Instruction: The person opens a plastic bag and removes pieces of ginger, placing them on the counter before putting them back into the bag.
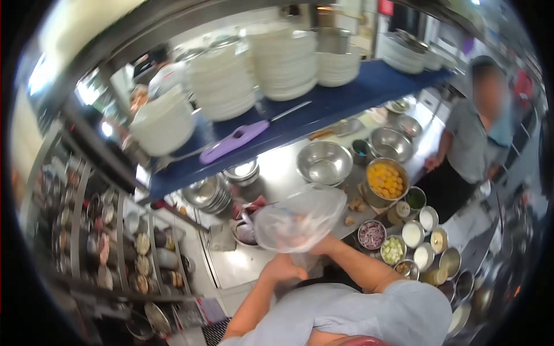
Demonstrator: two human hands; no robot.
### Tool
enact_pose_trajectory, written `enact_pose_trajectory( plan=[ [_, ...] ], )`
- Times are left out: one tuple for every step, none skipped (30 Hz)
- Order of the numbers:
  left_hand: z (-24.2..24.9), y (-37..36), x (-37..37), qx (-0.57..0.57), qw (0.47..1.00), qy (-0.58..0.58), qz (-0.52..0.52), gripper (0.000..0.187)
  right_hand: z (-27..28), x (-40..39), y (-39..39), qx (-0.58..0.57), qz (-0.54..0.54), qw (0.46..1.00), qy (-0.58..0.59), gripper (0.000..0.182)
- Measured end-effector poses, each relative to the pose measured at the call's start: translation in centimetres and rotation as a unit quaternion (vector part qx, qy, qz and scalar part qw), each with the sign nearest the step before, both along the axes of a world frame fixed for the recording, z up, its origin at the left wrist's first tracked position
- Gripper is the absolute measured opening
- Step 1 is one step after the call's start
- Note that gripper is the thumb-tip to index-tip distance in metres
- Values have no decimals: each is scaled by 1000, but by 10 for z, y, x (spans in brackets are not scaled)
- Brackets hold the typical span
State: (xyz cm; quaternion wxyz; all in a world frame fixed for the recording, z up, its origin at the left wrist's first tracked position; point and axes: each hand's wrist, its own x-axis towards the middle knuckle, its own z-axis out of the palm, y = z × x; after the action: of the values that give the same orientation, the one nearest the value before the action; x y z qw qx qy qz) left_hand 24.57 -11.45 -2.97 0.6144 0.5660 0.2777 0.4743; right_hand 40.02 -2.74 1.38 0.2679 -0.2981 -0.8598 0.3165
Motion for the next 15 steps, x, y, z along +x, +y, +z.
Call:
enact_pose_trajectory(
  plan=[
    [0, 2, 3, -52, 978, 202, 9, 65, 5, -5, -1, 1, 9, 1000, 20, 61],
    [6, 0, 8, -64, 950, 306, 8, 65, 29, -7, -12, -69, -12, 997, 19, 64],
    [11, -1, 13, -74, 911, 407, -3, 65, 8, -16, -7, -110, 28, 993, -38, 67],
    [19, -3, 27, -69, 934, 348, 46, 61, 14, -14, -8, -122, 42, 991, -33, 69],
    [21, 1, 37, -62, 953, 284, 87, 56, 21, -10, -7, -134, 57, 989, -28, 72],
    [12, 4, 38, -47, 953, 294, 51, 56, 37, -5, -11, -123, 34, 992, 6, 73],
    [-3, 6, 35, 33, 953, 285, 101, 39, 52, 0, -15, -111, 13, 993, 39, 74],
    [-11, 8, 35, 109, 945, 266, 155, 23, 40, -4, -11, -153, 37, 981, 113, 74],
    [-6, 8, 36, 112, 948, 266, 133, 23, 34, -1, -10, -192, 68, 962, 184, 75],
    [4, 5, 36, 40, 955, 251, 151, 25, 31, 10, -8, -189, 51, 963, 186, 75],
    [10, 5, 34, -35, 956, 237, 171, 29, 33, 20, -5, -254, 56, 941, 215, 58],
    [-5, 12, 21, -34, 957, 239, 161, 29, 38, 31, 0, -277, 35, 919, 277, 45],
    [-35, 18, 0, -103, 955, 258, 108, 27, 43, 42, 4, -295, 16, 893, 340, 34],
    [-54, 17, -12, -172, 944, 275, 57, 26, 55, 62, 12, -286, -10, 877, 386, 30],
    [-55, 9, -11, -143, 933, 322, 79, 26, 66, 82, 20, -274, -36, 860, 430, 26]
  ],
)
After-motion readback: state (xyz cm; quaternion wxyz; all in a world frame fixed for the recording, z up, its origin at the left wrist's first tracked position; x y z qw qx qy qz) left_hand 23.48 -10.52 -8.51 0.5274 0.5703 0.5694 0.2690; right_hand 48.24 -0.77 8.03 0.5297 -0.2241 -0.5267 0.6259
